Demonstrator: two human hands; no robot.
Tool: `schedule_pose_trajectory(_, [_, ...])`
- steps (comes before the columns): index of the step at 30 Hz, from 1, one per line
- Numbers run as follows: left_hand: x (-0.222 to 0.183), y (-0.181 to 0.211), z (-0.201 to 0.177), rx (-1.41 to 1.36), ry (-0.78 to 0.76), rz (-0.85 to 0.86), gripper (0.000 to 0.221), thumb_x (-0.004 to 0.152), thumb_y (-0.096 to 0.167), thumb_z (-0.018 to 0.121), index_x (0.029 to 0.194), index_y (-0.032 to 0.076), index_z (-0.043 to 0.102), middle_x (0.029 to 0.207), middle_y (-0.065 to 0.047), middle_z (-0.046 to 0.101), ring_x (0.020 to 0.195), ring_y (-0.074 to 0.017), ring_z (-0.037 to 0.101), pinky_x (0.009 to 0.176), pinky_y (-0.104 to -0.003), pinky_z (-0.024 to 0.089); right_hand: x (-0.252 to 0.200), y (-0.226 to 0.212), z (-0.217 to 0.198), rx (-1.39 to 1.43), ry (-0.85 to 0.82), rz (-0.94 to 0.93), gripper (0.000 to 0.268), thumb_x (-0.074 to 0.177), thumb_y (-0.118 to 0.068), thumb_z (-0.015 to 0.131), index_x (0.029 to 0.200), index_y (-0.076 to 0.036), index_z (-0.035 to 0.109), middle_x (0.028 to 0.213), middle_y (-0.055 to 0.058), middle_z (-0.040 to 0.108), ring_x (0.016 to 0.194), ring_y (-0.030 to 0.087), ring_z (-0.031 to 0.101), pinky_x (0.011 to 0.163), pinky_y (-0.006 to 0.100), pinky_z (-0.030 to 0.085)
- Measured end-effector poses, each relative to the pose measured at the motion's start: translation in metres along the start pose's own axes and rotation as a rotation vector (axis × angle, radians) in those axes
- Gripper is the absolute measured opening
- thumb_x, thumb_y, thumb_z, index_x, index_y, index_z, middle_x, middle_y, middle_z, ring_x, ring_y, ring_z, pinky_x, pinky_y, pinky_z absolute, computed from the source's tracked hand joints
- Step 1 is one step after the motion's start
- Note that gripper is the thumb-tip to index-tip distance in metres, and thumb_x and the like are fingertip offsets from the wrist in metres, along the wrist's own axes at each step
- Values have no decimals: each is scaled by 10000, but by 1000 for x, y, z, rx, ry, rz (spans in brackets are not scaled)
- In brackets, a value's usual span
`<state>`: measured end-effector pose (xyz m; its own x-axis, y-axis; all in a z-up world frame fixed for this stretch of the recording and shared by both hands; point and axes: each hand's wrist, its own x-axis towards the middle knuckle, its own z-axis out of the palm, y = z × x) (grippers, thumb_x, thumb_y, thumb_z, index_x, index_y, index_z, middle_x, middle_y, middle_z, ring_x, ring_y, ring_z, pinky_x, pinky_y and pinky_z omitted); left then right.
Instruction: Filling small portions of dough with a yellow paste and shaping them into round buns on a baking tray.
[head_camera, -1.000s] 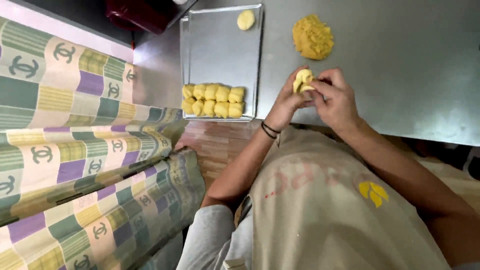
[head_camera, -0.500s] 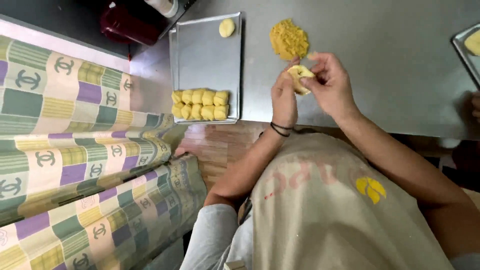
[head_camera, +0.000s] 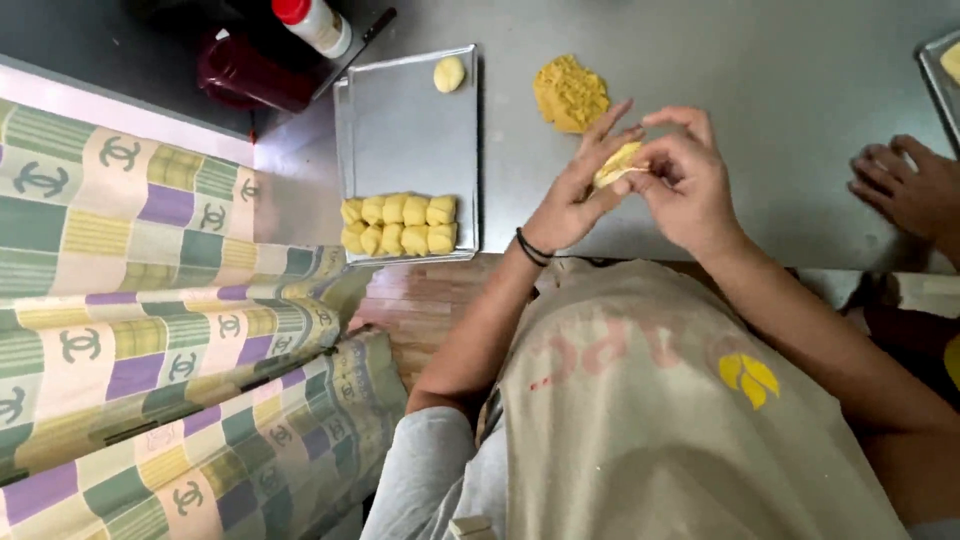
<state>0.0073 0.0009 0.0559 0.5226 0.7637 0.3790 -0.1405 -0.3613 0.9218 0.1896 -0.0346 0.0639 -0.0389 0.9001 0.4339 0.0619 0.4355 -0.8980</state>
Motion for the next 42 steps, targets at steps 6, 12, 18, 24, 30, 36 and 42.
schedule_pose_trajectory(6, [1, 4, -13, -42, -5, -43, 562, 1105, 206, 614, 1615, 164, 382, 1770, -83, 56, 1499, -299, 518, 1307, -462, 463, 1, 2, 17, 51, 112, 266, 261, 994, 99, 729, 1207, -9, 621, 1013, 106, 614, 834, 155, 615, 702, 265, 517])
schedule_pose_trajectory(12, [-2, -10, -11, -216, 396, -205, 265, 1085, 236, 618, 1302, 116, 708, 1355, -76, 709, 1230, -178, 669, 1062, -313, 566, 7, -8, 30, -460, -77, -361, 331, 1054, -27, 598, 1333, 148, 631, 1165, 261, 532, 988, 371, 617, 839, 440, 568])
schedule_pose_trajectory(18, [-11, -4, -27, 1, 7, -52, 459, 1165, 462, 445, 1565, 239, 471, 1741, -72, 263, 1646, -291, 302, 1406, -538, 304, 16, -16, 43, -147, 84, -114, 180, 1039, 97, 660, 1178, 38, 560, 1269, 144, 451, 801, 199, 489, 680, 305, 453])
schedule_pose_trajectory(24, [4, 7, -27, -15, 94, -31, 610, 1152, 308, 536, 1673, 265, 221, 1808, -42, 29, 1553, -269, 390, 1327, -435, 422, 21, -4, 36, 72, 16, 138, 341, 1087, 98, 646, 1402, 37, 532, 1185, 153, 546, 929, 215, 605, 775, 297, 564])
schedule_pose_trajectory(30, [-9, -7, -20, -252, 388, -34, 582, 1125, 275, 569, 1653, 192, 337, 1659, -103, 457, 1432, -253, 596, 1220, -367, 548, 25, -11, 36, -322, -102, -377, 326, 1088, -119, 689, 1302, 126, 663, 1336, 295, 470, 935, 352, 539, 816, 438, 541])
schedule_pose_trajectory(36, [-53, -54, -28, -271, 167, -745, 823, 1016, 467, 580, 1654, 201, 135, 1712, -174, 193, 1465, -327, 431, 1078, -430, 581, -46, 126, 30, -523, -69, -189, 106, 1082, 2, 744, 1059, 101, 775, 1024, 217, 642, 831, 377, 657, 669, 420, 537])
schedule_pose_trajectory(42, [-156, -95, -60, -56, 260, -974, 820, 998, 320, 719, 1637, 83, 263, 1652, -318, 225, 1436, -462, 423, 1160, -523, 466, -98, 227, -2, -986, -361, 264, 180, 1058, -269, 693, 1017, -131, 800, 949, 115, 699, 806, 378, 710, 665, 477, 567])
